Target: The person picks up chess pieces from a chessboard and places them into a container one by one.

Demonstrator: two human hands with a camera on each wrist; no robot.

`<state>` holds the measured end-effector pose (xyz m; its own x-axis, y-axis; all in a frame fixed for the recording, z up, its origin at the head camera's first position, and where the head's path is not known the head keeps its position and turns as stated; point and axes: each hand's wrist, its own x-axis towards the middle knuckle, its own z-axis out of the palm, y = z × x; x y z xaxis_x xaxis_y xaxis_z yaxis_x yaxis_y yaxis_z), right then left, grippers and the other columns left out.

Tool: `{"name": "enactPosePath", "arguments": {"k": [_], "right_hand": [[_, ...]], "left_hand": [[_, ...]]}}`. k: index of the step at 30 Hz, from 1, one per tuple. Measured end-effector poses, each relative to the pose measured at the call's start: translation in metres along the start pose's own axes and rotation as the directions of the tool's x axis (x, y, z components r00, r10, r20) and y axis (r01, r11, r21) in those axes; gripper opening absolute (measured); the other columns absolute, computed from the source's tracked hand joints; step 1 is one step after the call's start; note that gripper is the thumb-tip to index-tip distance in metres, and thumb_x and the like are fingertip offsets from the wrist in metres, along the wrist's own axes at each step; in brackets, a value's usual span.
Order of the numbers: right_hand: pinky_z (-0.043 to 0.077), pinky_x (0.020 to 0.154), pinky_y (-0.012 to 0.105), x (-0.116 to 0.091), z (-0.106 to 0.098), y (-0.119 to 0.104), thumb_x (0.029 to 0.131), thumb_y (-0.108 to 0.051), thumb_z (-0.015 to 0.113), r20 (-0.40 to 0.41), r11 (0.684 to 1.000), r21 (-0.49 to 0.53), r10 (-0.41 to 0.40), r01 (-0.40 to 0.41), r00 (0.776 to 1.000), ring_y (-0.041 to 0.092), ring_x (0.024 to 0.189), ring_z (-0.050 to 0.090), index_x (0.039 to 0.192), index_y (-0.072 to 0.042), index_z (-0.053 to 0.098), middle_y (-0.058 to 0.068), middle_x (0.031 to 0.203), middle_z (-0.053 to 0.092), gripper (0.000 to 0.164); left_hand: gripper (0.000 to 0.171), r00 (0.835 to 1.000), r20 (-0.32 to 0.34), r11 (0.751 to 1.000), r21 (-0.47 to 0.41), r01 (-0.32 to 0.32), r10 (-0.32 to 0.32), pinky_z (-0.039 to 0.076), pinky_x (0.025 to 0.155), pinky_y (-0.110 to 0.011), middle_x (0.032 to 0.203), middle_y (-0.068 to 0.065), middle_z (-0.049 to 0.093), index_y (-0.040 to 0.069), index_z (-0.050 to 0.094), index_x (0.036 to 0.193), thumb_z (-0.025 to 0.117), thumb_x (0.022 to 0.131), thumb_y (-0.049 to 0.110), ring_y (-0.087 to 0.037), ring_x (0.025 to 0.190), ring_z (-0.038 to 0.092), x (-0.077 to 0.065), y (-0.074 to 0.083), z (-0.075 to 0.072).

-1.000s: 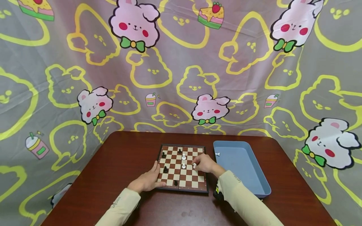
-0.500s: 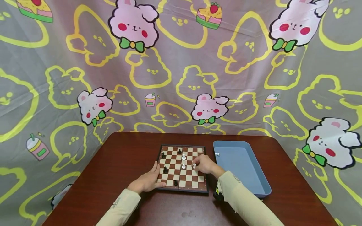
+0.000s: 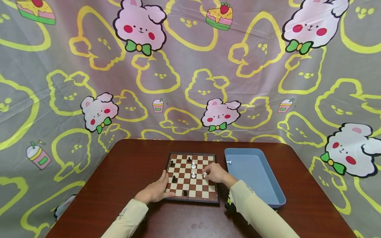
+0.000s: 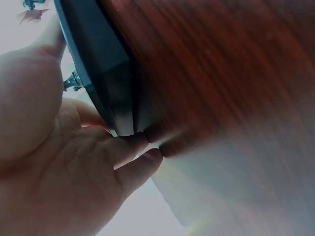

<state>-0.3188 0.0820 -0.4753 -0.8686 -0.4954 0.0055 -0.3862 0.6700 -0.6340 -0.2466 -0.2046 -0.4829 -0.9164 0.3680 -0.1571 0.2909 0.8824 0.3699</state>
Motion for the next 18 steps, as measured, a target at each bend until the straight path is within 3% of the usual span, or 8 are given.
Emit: {"name": "enactPosePath", "arguments": {"k": [11,18], "right_hand": [[0.045,0.056,0.028,-0.001,-0.007,0.0,0.082,-0.005,0.071,0.017,0.998,-0.04,-0.038,0.039,0.999,0.008,0.064,0.055,0.083,-0.014,0.074,-0.007,0.076,0.065,0.009],[0.043,0.054,0.028,-0.002,-0.018,-0.007,0.084,-0.007,0.069,0.021,1.0,-0.026,0.003,-0.003,1.0,0.011,0.058,0.053,0.086,-0.013,0.074,-0.005,0.081,0.066,0.008]], "left_hand": [[0.096,1.0,-0.007,1.0,0.011,0.003,-0.003,0.044,0.091,-0.047,0.151,-0.031,0.009,-0.013,0.021,0.144,0.064,0.085,0.049,-0.043,0.123,0.043,0.002,0.001,0.0],[0.096,1.0,0.008,1.0,0.013,0.012,-0.012,0.043,0.093,-0.047,0.152,-0.031,0.008,-0.013,0.02,0.144,0.063,0.085,0.049,-0.043,0.124,0.042,0.002,0.002,-0.001]]}}
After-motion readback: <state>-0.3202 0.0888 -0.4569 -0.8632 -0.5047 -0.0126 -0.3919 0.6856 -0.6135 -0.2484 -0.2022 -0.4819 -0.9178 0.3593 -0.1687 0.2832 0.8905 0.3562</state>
